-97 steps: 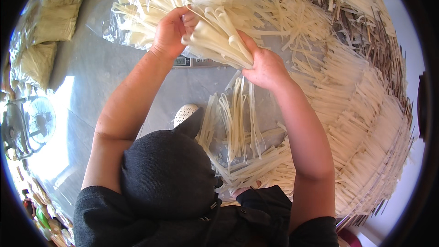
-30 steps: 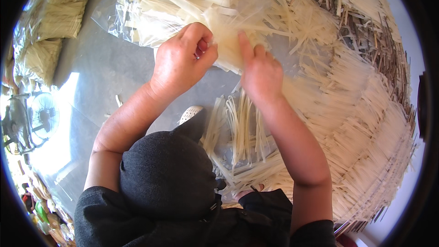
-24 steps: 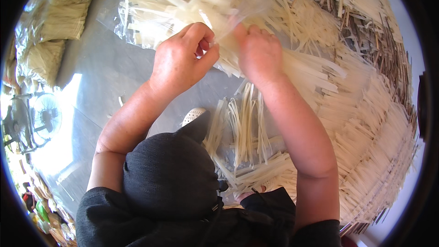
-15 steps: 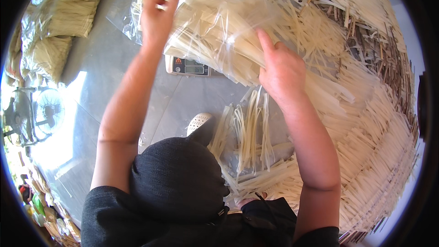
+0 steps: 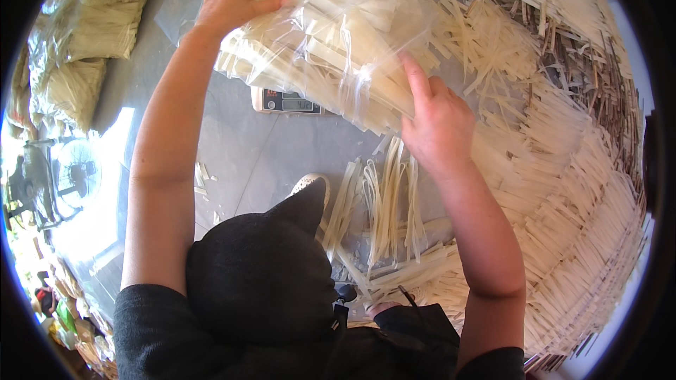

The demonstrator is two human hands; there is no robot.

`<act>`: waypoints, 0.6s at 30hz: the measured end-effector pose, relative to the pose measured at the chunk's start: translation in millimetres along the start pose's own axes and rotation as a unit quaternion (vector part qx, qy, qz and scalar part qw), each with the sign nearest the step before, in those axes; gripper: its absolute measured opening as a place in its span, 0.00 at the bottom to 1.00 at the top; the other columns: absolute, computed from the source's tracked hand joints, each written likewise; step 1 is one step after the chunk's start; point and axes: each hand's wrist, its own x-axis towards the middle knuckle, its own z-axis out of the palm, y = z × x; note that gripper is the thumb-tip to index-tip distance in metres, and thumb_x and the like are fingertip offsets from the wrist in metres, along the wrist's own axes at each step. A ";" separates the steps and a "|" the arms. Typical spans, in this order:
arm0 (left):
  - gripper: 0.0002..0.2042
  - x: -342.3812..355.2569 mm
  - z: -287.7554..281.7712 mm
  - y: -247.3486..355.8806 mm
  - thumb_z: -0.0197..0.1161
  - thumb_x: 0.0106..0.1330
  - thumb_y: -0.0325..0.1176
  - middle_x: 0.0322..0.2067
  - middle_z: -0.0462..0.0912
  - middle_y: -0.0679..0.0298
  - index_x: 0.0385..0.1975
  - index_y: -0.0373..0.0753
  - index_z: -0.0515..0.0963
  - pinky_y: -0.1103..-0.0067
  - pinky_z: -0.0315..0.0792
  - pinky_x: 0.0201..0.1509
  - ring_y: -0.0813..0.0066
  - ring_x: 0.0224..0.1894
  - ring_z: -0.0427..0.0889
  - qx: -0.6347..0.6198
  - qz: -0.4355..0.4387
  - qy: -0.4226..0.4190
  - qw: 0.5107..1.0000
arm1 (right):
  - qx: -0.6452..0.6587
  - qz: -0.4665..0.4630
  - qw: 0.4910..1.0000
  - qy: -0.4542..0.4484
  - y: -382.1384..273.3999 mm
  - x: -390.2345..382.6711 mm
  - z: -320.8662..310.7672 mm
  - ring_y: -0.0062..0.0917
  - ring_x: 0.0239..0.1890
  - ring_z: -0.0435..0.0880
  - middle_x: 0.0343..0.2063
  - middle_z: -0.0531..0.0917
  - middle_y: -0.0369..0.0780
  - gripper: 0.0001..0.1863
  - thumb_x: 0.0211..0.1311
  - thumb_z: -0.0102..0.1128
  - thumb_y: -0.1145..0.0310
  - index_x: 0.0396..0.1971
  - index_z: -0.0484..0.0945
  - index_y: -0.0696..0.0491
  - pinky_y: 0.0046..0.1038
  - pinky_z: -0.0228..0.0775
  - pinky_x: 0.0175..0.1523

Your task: The person gathers bundles of dried noodles from the floor, weighs them on a scale, and places them into plastic bags.

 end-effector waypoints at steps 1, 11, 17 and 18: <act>0.47 -1.0 2.9 4.5 0.66 0.47 0.64 0.69 0.44 0.47 0.68 0.66 0.51 0.52 0.43 0.70 0.51 0.72 0.39 0.014 0.004 0.004 1.000 | -0.003 0.001 1.000 0.010 -5.4 1.0 0.9 0.32 0.26 0.78 0.23 0.74 0.39 0.41 0.40 0.61 0.76 0.61 0.64 0.42 0.32 0.71 0.32; 0.30 -1.5 6.4 18.1 0.60 0.60 0.55 0.67 0.55 0.52 0.63 0.61 0.64 0.63 0.50 0.70 0.54 0.69 0.56 -0.197 -0.084 -0.059 0.975 | -0.013 0.065 0.983 -0.172 -45.6 49.1 -17.8 0.38 0.33 0.83 0.29 0.81 0.46 0.31 0.47 0.55 0.78 0.57 0.65 0.54 0.35 0.75 0.36; 0.22 -34.1 -41.5 74.7 0.59 0.63 0.50 0.67 0.58 0.58 0.57 0.55 0.73 0.59 0.51 0.69 0.58 0.70 0.53 -0.141 0.190 0.018 0.971 | -0.035 0.015 0.992 -0.118 -29.6 61.2 20.1 0.39 0.31 0.82 0.28 0.80 0.47 0.33 0.45 0.57 0.77 0.57 0.63 0.55 0.35 0.75 0.36; 0.24 -41.5 -49.5 82.7 0.60 0.62 0.48 0.67 0.59 0.63 0.59 0.56 0.71 0.55 0.47 0.70 0.61 0.71 0.52 -0.141 0.265 -0.088 0.950 | -0.021 -0.015 0.996 -0.086 -22.6 58.6 22.6 0.39 0.32 0.82 0.28 0.81 0.47 0.34 0.45 0.58 0.76 0.58 0.63 0.55 0.35 0.75 0.37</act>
